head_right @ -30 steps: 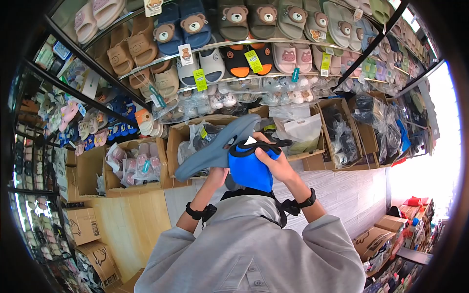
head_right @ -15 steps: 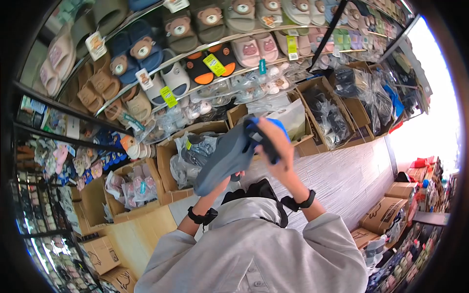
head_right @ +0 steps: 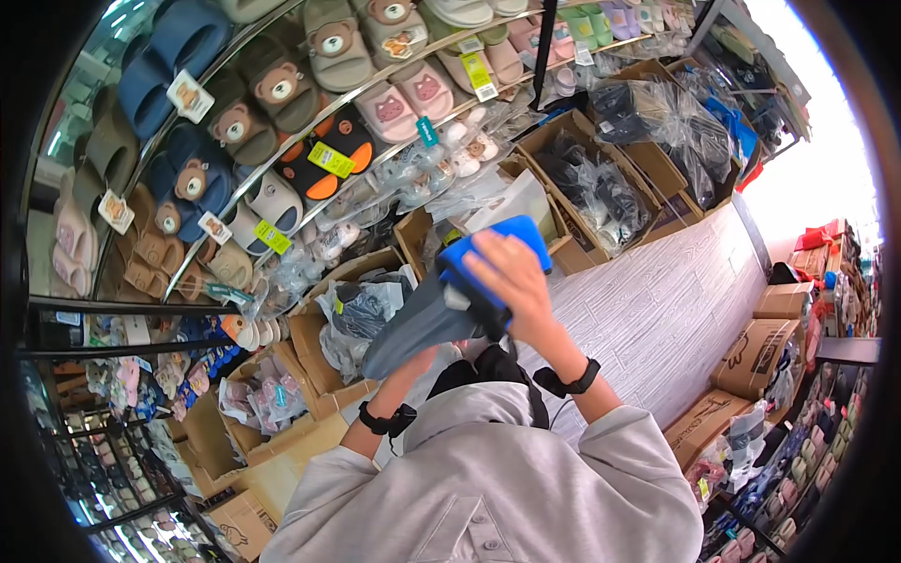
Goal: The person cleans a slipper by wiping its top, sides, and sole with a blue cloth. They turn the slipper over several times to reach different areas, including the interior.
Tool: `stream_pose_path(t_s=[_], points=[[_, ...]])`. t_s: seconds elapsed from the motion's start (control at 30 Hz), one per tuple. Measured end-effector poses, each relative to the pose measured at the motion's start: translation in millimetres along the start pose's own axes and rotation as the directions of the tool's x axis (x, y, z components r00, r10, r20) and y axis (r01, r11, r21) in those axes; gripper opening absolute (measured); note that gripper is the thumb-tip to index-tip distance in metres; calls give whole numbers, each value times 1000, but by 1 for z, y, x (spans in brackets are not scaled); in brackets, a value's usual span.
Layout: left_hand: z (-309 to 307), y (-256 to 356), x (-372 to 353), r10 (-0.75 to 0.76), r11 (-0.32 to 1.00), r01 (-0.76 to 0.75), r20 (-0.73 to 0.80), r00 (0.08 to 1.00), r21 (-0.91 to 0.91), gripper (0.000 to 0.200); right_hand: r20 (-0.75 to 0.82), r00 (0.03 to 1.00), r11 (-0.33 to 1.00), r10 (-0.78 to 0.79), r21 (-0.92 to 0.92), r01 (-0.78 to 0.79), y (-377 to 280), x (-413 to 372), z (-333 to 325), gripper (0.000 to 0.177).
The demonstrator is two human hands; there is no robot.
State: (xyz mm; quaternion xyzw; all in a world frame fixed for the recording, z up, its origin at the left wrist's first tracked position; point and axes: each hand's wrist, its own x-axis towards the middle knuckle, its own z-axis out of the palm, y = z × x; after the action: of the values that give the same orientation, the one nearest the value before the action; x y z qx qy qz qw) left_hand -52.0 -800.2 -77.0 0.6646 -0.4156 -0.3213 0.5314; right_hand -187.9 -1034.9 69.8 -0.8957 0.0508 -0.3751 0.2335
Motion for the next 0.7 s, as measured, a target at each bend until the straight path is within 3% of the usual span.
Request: stream_pose_path(t_s=[0.03,0.1,0.13,0.3,0.43,0.47,0.57,0.7], points=[[6,1,4,-4,1000,4,12,1000,-6,19,-71,995,997,72,-30,-74,15,-1,-3,58],[16,4,10,-18,1000,19,37,999,-16,19,-233,923,952,305,91,-291,25,-3,-5,65],[22,5,14,-24,999,25,49,998,-20,19,-200,885,906,420,148,-396,30,-7,-10,71],[49,11,39,-35,998,41,146,989,-41,20,-182,962,975,202,-55,-215,26,-11,-41,65],[64,16,60,-43,996,62,249,968,-67,21,-44,994,995,96,14,-95,-5,-15,-62,63],[68,18,66,-44,995,66,278,959,-73,21,44,999,999,22,-29,-21,-3,-22,-67,59],[75,23,85,-52,991,94,383,922,-91,22,45,990,981,-136,-136,141,-7,-30,-74,44],[92,24,113,-63,984,141,522,851,-111,23,19,988,962,-155,-223,155,0,-44,-84,52]])
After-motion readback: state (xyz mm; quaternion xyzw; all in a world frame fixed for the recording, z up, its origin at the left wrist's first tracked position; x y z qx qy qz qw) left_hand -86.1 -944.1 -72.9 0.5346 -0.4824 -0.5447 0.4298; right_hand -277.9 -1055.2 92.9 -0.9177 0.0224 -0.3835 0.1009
